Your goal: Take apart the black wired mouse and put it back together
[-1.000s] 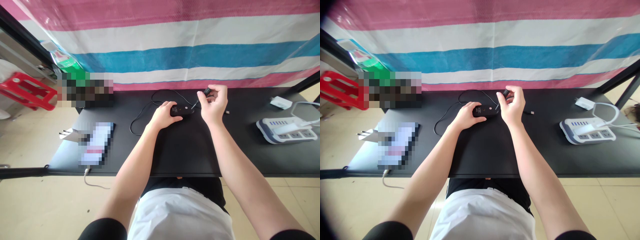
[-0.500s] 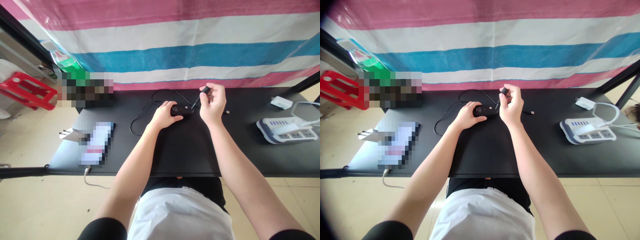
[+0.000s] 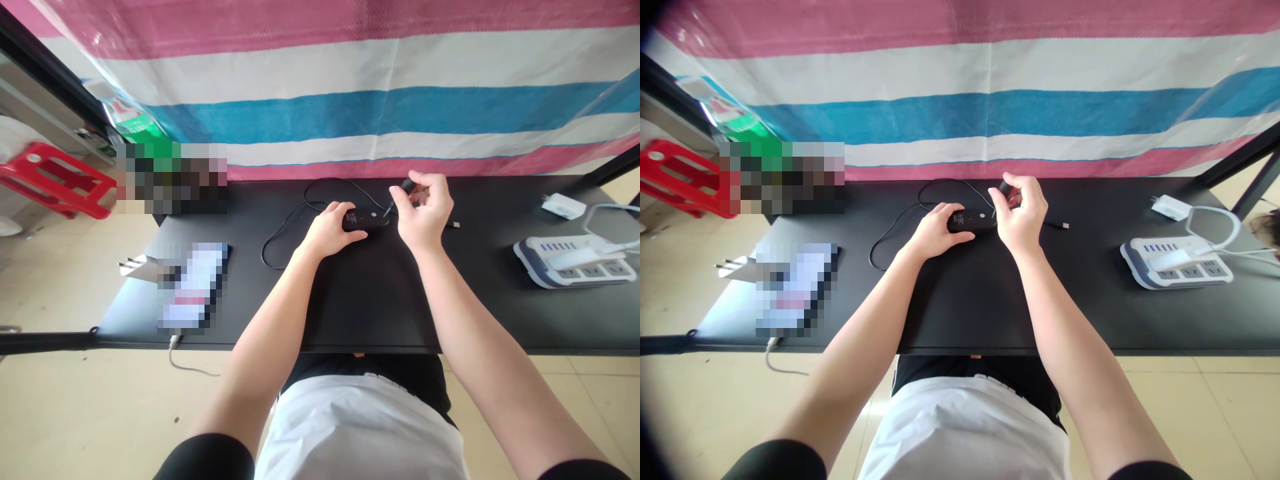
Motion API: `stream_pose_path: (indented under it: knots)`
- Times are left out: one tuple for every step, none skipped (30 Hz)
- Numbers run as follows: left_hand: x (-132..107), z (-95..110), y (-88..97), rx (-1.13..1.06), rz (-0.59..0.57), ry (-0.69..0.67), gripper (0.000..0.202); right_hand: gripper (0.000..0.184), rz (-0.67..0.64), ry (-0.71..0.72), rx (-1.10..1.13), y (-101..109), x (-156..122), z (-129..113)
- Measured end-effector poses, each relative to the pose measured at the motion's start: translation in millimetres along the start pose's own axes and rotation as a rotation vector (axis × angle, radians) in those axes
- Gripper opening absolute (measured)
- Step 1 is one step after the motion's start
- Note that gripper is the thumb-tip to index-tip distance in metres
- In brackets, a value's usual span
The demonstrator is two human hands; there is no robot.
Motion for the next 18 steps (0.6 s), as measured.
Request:
stream_pose_path:
  knots:
    - [0.2,-0.4,-0.2,0.001,-0.001,0.0,0.064,0.033,-0.007,0.004,-0.006,0.0,0.3,-0.9]
    - [0.4,-0.6,-0.5,0.004,-0.004,0.0,0.064,0.033,-0.016,0.004,-0.011,-0.2,0.4,-1.1]
    - [0.4,-0.7,-0.6,0.009,-0.006,0.001,0.065,0.033,-0.024,0.0,-0.015,-0.5,0.5,-0.7]
    - [0.3,-0.6,-0.7,0.013,-0.008,0.001,0.065,0.034,-0.031,-0.005,-0.017,-0.7,0.6,0.2]
    - [0.0,-0.3,-0.7,0.018,-0.009,0.001,0.065,0.034,-0.036,-0.01,-0.016,-1.0,0.5,1.3]
    - [-0.2,0.1,-0.6,0.022,-0.011,0.002,0.065,0.035,-0.038,-0.014,-0.014,-1.1,0.4,2.4]
    - [-0.5,0.5,-0.6,0.026,-0.012,0.004,0.065,0.034,-0.036,-0.015,-0.008,-0.8,0.4,3.3]
    - [-0.7,0.9,-0.6,0.028,-0.013,0.006,0.065,0.034,-0.032,-0.015,0.001,-0.5,0.4,3.9]
    - [-0.8,1.2,-0.5,0.029,-0.014,0.007,0.064,0.034,-0.028,-0.013,0.014,0.0,0.4,4.2]
    - [-0.8,1.2,-0.6,0.029,-0.015,0.01,0.064,0.033,-0.026,-0.013,0.029,0.2,0.5,4.3]
    - [-0.8,1.2,-0.7,0.028,-0.015,0.012,0.063,0.033,-0.028,-0.014,0.042,0.2,0.5,4.3]
    - [-0.7,1.2,-0.8,0.026,-0.015,0.012,0.063,0.033,-0.034,-0.016,0.053,-0.2,0.6,4.3]
    - [-0.6,1.1,-1.0,0.025,-0.015,0.011,0.063,0.033,-0.044,-0.02,0.061,-0.9,0.6,4.1]
    - [-0.4,1.0,-1.0,0.025,-0.013,0.009,0.063,0.032,-0.054,-0.024,0.068,-1.8,0.5,4.0]
    - [-0.3,0.9,-1.0,0.025,-0.011,0.007,0.063,0.032,-0.061,-0.028,0.077,-2.4,0.3,3.8]
    - [-0.3,0.8,-1.0,0.026,-0.009,0.005,0.063,0.033,-0.064,-0.032,0.09,-3.0,0.1,3.8]
    - [-0.3,0.7,-1.0,0.029,-0.007,0.005,0.063,0.035,-0.064,-0.037,0.107,-3.3,-0.2,4.0]
    - [-0.4,0.4,-1.1,0.032,-0.007,0.006,0.063,0.037,-0.064,-0.042,0.124,-3.8,-0.6,4.4]
Point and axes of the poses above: each hand's wrist, its own x-axis towards the middle knuckle, its own y-axis out of the back of the hand, z = x × y, the point moved 9 cm from there along x, towards the middle knuckle, and after that the axes turned 3 degrees about -x, right-handed, at the moved point
